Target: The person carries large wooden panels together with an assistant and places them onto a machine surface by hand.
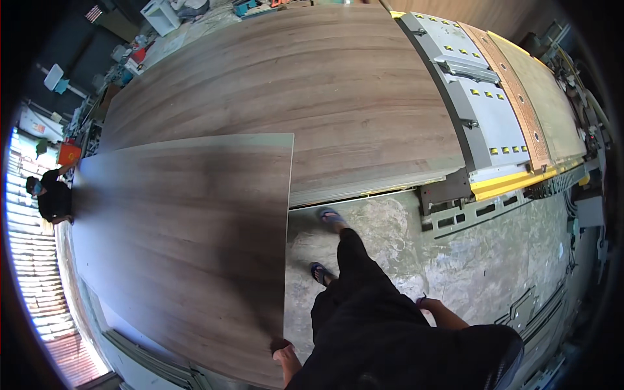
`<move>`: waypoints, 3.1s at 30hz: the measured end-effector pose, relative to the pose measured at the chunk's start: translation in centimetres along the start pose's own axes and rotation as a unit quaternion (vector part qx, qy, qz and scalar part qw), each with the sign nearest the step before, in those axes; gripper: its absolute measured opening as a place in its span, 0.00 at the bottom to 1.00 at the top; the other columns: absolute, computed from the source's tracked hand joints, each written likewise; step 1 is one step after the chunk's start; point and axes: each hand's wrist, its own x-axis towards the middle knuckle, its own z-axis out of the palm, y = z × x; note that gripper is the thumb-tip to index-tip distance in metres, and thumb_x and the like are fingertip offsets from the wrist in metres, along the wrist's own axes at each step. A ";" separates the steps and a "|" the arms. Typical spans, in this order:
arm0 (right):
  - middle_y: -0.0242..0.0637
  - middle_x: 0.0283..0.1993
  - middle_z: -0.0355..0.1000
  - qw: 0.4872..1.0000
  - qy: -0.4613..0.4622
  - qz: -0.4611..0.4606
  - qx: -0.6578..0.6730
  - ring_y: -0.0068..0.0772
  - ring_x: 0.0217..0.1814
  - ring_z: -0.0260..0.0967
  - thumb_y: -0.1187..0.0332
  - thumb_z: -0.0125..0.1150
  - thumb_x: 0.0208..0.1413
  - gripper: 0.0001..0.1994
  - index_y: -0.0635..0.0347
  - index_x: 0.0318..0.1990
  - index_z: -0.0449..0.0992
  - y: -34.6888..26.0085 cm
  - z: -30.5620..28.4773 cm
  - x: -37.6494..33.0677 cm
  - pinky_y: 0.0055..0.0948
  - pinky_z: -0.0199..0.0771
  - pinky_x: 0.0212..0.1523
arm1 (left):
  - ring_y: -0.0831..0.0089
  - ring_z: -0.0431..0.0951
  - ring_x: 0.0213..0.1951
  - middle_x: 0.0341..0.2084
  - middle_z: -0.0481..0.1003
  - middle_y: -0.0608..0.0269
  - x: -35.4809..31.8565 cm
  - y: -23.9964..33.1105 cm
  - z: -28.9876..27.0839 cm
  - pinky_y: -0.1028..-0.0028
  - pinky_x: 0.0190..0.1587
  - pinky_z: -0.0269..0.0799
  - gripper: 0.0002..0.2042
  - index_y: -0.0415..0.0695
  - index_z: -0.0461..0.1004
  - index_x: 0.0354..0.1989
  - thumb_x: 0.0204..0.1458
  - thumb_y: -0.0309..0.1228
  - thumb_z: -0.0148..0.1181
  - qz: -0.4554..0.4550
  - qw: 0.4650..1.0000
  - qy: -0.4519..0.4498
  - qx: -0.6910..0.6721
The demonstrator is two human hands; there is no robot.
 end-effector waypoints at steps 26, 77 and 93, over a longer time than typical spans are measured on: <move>0.42 0.45 0.78 0.912 -0.192 -0.361 -0.029 0.38 0.50 0.76 0.33 0.56 0.54 0.37 0.64 0.51 0.77 -30.7 -18.6 -0.7 0.38 0.74 0.50 | 0.58 0.73 0.53 0.53 0.74 0.58 -13.3 -46.2 5.2 0.46 0.54 0.74 0.22 0.45 0.73 0.56 0.55 0.41 0.49 0.143 0.978 -0.096 -0.118; 0.37 0.32 0.69 0.822 0.205 -0.039 0.531 0.30 0.33 0.66 0.31 0.48 0.58 0.38 0.66 0.41 0.76 5.6 -36.2 -9.1 0.35 0.64 0.34 | 0.58 0.56 0.69 0.70 0.56 0.54 -24.7 -59.6 -18.0 0.64 0.71 0.48 0.42 0.43 0.51 0.72 0.62 0.65 0.33 -0.078 0.843 -0.418 0.329; 0.57 0.50 0.74 0.786 0.541 -0.254 0.160 0.59 0.53 0.71 0.53 0.60 0.58 0.27 0.73 0.51 0.73 5.0 -43.6 -20.2 0.44 0.69 0.56 | 0.54 0.52 0.71 0.73 0.50 0.59 -24.8 -69.8 -11.6 0.56 0.73 0.41 0.45 0.49 0.51 0.73 0.55 0.71 0.39 -0.028 0.916 -0.290 0.277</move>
